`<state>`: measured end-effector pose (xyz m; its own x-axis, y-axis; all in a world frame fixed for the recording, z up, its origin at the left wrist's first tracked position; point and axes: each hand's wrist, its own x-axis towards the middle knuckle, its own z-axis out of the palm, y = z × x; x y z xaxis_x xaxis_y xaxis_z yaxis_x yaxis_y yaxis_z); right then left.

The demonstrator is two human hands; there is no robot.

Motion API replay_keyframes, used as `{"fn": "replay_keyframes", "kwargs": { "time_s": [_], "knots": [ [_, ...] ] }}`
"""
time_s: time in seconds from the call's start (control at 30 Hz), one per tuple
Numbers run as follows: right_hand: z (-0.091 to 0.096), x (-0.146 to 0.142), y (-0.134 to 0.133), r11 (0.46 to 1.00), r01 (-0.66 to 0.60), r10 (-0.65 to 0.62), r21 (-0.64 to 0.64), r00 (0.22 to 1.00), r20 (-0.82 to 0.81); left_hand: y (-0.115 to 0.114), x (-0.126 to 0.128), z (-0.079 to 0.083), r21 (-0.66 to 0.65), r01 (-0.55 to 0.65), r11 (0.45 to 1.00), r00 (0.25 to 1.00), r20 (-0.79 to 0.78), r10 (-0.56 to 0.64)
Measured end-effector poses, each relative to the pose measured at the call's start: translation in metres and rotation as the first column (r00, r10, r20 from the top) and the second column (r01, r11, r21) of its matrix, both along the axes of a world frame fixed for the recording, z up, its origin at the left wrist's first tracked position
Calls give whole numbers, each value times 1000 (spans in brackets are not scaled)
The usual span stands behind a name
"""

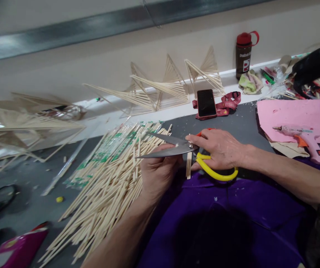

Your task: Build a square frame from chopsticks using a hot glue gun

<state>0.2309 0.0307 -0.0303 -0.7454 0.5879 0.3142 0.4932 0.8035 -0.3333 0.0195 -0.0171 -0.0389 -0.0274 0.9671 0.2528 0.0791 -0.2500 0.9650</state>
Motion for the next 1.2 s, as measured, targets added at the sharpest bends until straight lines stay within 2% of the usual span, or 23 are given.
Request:
{"fn": "replay_keyframes", "kwargs": {
  "time_s": [0.23, 0.43, 0.57, 0.67, 0.73, 0.83, 0.97, 1.1, 1.2],
  "knots": [
    [-2, 0, -1, 999, 35, -35, 8, 999, 14, 2, 2, 1, 21, -72, 997, 996, -51, 73],
    [-7, -4, -6, 984, 76, -84, -164, 996, -40, -5, 8, 8, 61, -59, 996, 985, -159, 68],
    [-2, -2, -2, 976, 167, -182, -139, 977, -110, 0, 7, 12, -65, -64, 996, 996, 61, 68],
    [2, 1, 3, 965, 226, -240, -131, 965, -106, 7, 5, 14, -153, 10, 988, 968, 250, 29],
    [4, 1, 4, 962, 240, -253, -133, 963, -91, 11, 4, 15, -186, 49, 981, 948, 319, 13],
    [4, 2, 4, 959, 250, -262, -135, 962, -80, 16, 0, 15, -212, 63, 975, 929, 371, 21],
    [3, 1, 7, 946, 297, -306, -132, 951, -50, 24, -12, 16, -217, 10, 976, 910, 407, 81],
    [8, 1, 10, 904, 395, -385, -161, 918, 91, 30, -22, 19, -254, -43, 966, 905, 399, 145],
    [17, 1, 9, 883, 434, -396, -177, 893, 214, 31, -24, 22, -284, -46, 958, 908, 388, 159]
  ]
}}
